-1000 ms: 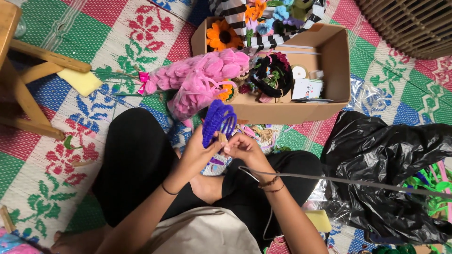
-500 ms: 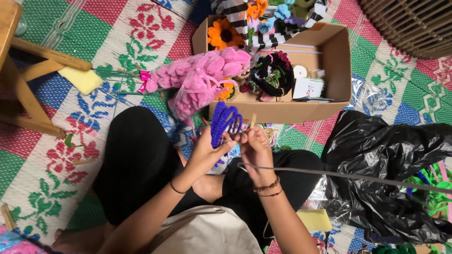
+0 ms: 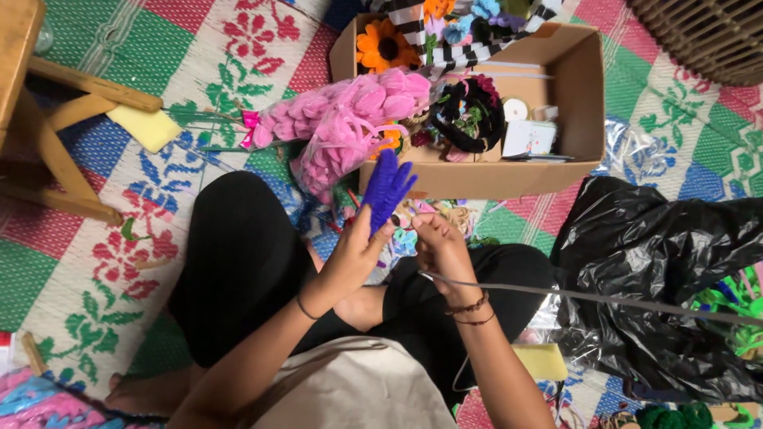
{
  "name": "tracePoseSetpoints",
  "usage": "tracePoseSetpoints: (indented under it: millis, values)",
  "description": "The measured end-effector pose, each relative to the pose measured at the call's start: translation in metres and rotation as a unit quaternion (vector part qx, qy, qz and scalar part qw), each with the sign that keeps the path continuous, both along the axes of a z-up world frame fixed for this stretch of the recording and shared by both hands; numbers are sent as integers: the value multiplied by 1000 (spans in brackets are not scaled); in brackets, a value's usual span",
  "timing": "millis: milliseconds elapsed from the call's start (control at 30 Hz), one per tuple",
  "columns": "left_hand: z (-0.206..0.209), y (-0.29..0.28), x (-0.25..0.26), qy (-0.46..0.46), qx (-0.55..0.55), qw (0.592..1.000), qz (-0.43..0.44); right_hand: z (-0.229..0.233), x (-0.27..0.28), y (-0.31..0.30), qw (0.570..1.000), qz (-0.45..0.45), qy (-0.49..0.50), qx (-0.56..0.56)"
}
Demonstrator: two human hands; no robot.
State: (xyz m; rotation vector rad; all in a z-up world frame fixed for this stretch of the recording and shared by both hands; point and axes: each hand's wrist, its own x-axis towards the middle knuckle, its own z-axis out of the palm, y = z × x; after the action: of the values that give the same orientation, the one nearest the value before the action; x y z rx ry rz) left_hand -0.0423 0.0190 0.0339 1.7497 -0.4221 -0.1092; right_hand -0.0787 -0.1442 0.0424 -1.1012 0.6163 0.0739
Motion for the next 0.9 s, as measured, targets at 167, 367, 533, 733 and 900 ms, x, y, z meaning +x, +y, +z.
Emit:
tracePoseSetpoints:
  millis: [167,367,533,733,900]
  values:
    - [-11,-1,-2,-3,25,997,-67,-13,5,9,1000,3,8,7]
    - [-4,16,5,20,52,984,-170,-9,4,10,1000,5,-2,4]
    - [-4,24,8,-6,109,980,-169,13,0,11,998,47,-37,33]
    - [-4,33,18,34,118,971,-204,-19,-12,12,992,70,-48,91]
    - [16,35,22,59,107,956,-267,21,-5,32,994,63,12,84]
